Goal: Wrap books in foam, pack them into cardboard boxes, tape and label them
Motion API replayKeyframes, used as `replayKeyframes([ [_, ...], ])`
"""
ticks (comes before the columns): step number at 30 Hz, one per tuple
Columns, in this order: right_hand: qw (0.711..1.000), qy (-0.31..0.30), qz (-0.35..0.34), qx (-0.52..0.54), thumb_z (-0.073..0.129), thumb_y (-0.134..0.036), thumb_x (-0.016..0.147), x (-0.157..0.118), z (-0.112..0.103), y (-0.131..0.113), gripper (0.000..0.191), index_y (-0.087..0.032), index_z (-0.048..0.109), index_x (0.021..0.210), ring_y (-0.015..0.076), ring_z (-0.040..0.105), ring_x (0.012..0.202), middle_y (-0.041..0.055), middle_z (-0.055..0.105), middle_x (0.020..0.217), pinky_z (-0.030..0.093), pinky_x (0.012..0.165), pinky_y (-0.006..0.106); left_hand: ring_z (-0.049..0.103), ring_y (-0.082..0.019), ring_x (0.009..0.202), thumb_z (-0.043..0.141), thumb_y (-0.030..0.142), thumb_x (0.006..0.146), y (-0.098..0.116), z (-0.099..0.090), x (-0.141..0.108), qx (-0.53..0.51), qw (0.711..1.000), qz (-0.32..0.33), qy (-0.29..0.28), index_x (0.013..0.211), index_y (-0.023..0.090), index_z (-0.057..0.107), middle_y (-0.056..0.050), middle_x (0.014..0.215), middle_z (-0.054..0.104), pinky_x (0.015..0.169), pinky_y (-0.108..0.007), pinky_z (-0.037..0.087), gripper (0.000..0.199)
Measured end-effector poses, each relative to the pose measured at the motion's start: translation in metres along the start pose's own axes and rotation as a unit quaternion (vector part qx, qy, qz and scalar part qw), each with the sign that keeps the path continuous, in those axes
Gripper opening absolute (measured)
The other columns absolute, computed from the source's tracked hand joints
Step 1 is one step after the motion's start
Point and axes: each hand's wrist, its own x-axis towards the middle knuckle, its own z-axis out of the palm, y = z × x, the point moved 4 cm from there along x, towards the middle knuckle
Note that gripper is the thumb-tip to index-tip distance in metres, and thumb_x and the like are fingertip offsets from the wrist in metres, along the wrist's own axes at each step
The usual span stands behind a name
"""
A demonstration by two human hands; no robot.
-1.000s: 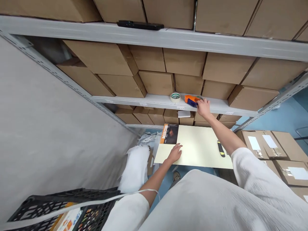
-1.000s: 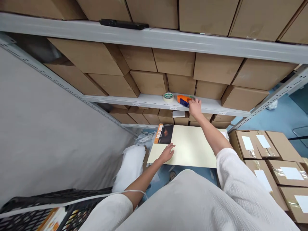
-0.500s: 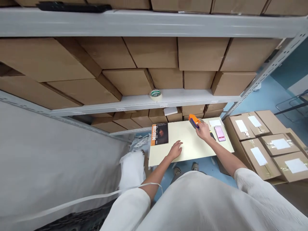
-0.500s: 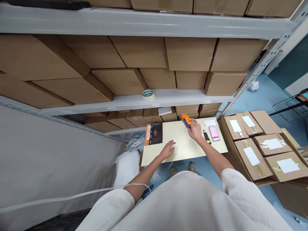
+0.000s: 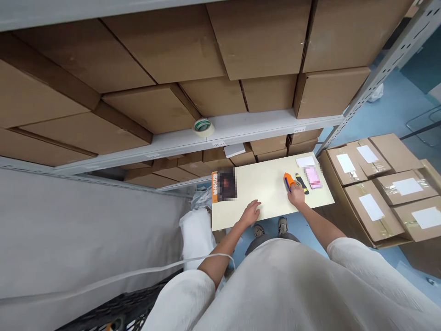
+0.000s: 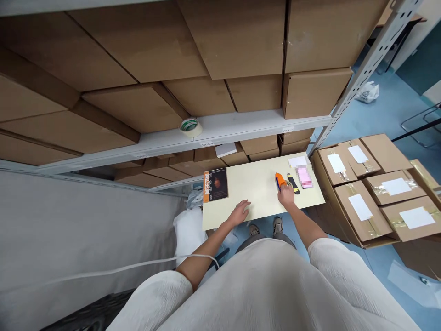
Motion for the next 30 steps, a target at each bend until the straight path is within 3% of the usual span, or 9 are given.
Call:
replayKeyframes([
  [9,1.000,-0.006,-0.008,0.021,0.057,-0.018,0.095,-0.004,0.012,0.012,0.032,-0.017,0.072,0.123,0.0350,0.060,0.106,0.0185,0.071,0.103,0.048,0.089,0.044,0.050,-0.028,0.158,0.054,0.021,0.100,0.009,0.001,0.011,0.016,1.000,-0.004,-0.004,0.146,0.020,0.067,-0.012,0.165,0.058,0.135,-0.051,0.038,0.048],
  [16,0.996,0.057,-0.060,0.024,0.058,-0.039,0.103,0.004,-0.014,-0.001,0.026,-0.019,0.065,0.118,0.0337,0.058,0.111,0.0172,0.069,0.115,0.044,0.093,0.042,0.052,-0.029,0.157,0.057,0.021,0.098,0.015,-0.004,0.012,-0.002,0.999,-0.014,0.051,0.143,0.022,0.068,-0.012,0.163,0.061,0.134,-0.052,0.040,0.047],
  [23,0.973,0.037,-0.225,0.036,0.048,-0.032,0.109,0.023,-0.040,-0.072,0.026,-0.019,0.066,0.122,0.0325,0.060,0.113,0.0163,0.069,0.125,0.042,0.094,0.041,0.052,-0.028,0.156,0.055,0.020,0.099,0.006,-0.022,-0.017,-0.039,0.984,-0.067,0.160,0.144,0.020,0.067,-0.013,0.162,0.061,0.134,-0.051,0.039,0.046],
  [30,0.927,-0.003,-0.374,0.024,0.050,-0.030,0.109,-0.004,-0.031,-0.173,0.029,-0.017,0.067,0.128,0.0317,0.061,0.115,0.0165,0.069,0.128,0.043,0.096,0.040,0.051,-0.029,0.157,0.055,0.021,0.100,-0.017,-0.037,-0.100,-0.074,0.947,-0.142,0.279,0.147,0.021,0.065,-0.013,0.164,0.058,0.133,-0.051,0.041,0.048],
])
